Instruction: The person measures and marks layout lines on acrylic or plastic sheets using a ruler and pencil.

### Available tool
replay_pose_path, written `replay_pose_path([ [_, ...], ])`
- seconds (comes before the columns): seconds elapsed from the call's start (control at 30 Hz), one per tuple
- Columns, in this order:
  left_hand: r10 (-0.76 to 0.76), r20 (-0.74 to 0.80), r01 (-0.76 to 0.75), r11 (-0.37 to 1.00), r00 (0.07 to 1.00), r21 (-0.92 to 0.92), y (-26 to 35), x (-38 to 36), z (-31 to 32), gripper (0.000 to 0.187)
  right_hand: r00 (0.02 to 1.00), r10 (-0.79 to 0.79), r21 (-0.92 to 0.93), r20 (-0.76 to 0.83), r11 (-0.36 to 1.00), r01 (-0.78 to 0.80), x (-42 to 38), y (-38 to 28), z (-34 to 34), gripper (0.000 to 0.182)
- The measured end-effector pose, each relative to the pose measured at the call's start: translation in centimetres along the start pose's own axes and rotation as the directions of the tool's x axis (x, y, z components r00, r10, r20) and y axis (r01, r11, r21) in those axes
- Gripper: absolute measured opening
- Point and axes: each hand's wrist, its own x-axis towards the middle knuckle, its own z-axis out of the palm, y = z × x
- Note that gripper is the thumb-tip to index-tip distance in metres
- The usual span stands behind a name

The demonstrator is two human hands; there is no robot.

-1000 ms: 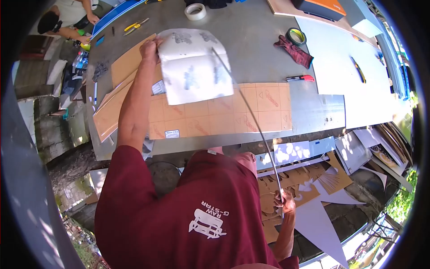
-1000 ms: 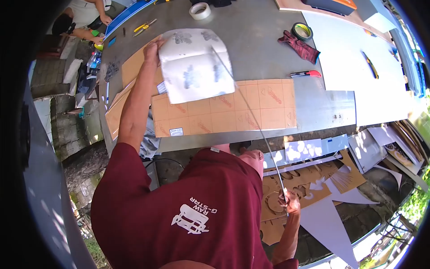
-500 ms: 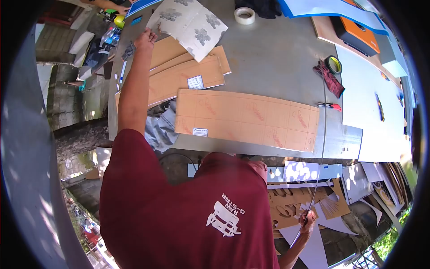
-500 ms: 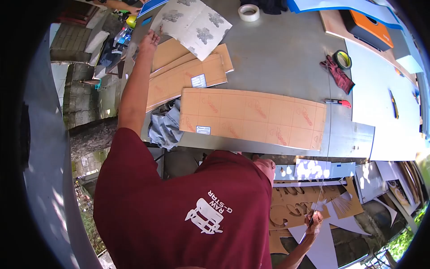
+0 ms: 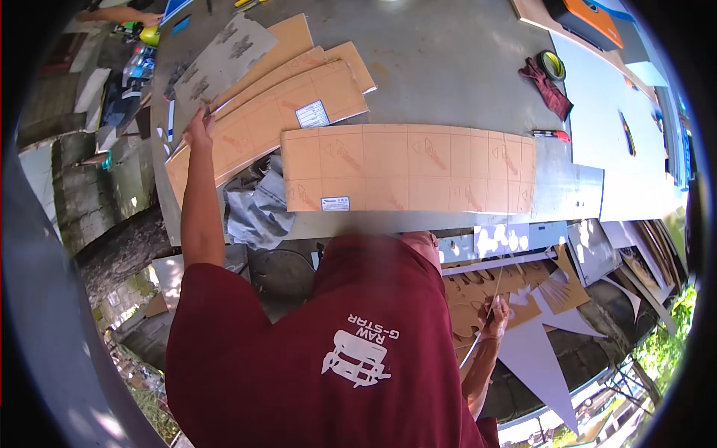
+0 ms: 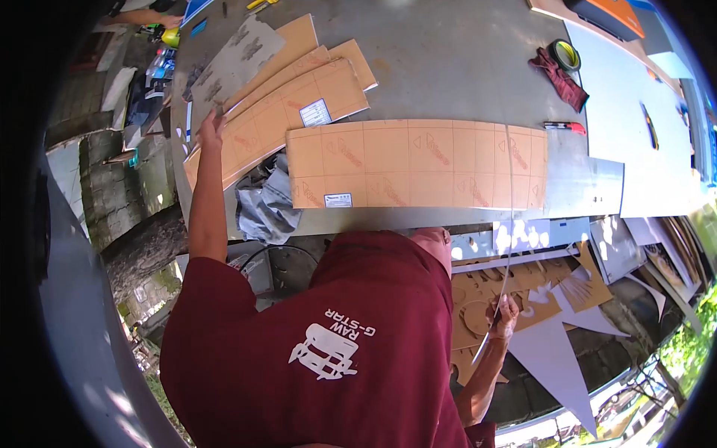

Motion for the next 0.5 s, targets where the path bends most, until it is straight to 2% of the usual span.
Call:
replay_pose_path([
  [0.07, 0.181, -0.342, -0.085, 0.957, 0.922, 0.278, 0.9, -6.7, 2.3, 0.044, 1.0, -0.003, 0.036, -0.026, 0.999, 0.004, -0.6, 1.7, 1.3, 0.041],
  [0.1, 0.351, -0.311, -0.079, 0.765, 0.883, 0.64, 0.5, -7.5, 1.7, 0.037, 0.998, 0.061, 0.054, 0.011, 0.997, -0.062, -0.8, 1.7, 2.5, 0.043],
  [0.13, 0.499, -0.205, -0.047, 0.446, 0.842, 0.894, 0.6, -8.8, 1.6, 0.03, 0.991, 0.123, 0.071, 0.05, 0.989, -0.126, -1.0, 1.6, 3.7, 0.046],
  [0.2, 0.356, -0.019, -0.266, 0.731, 0.934, 0.628, 0.5, -14.3, 3.5, 0.027, 0.94, 0.195, 0.251, 0.279, 0.93, -0.268, -0.9, 2.7, 4.3, 0.05],
  [0.23, 0.304, 0.093, -0.313, 0.841, 0.948, 0.44, 0.5, -17.2, 5.1, 0.026, 0.911, 0.259, 0.316, 0.321, 0.878, -0.36, -0.7, 3.5, 4.3, 0.054],
  [0.27, 0.343, 0.223, -0.406, 0.826, 0.913, 0.391, -0.9, -18.5, 6.2, 0.024, 0.887, 0.283, 0.311, 0.366, 0.861, -0.403, -1.1, 2.9, 5.4, 0.06],
  [0.33, 0.419, 0.459, -0.569, 0.781, 0.783, 0.257, -4.0, -20.4, 7.5, 0.021, 0.874, 0.262, 0.268, 0.409, 0.881, -0.39, -1.0, 2.8, 6.5, 0.066],
  [0.4, 0.187, 0.523, -0.422, 0.825, 0.832, 0.376, -4.9, -22.9, 8.9, 0.018, 0.855, 0.331, 0.291, 0.398, 0.839, -0.46, -0.5, 2.5, 7.2, 0.065],
  [0.43, 0.207, 0.559, -0.486, 0.77, 0.803, 0.412, -5.0, -25.1, 9.7, 0.016, 0.836, 0.354, 0.264, 0.419, 0.834, -0.485, -0.2, 2.5, 7.3, 0.069],
  [0.5, 0.19, 0.628, -0.492, 0.797, 0.754, 0.351, -5.4, -27.0, 9.9, 0.016, 0.861, 0.364, 0.193, 0.355, 0.873, -0.449, 0.3, 2.9, 7.7, 0.074],
])
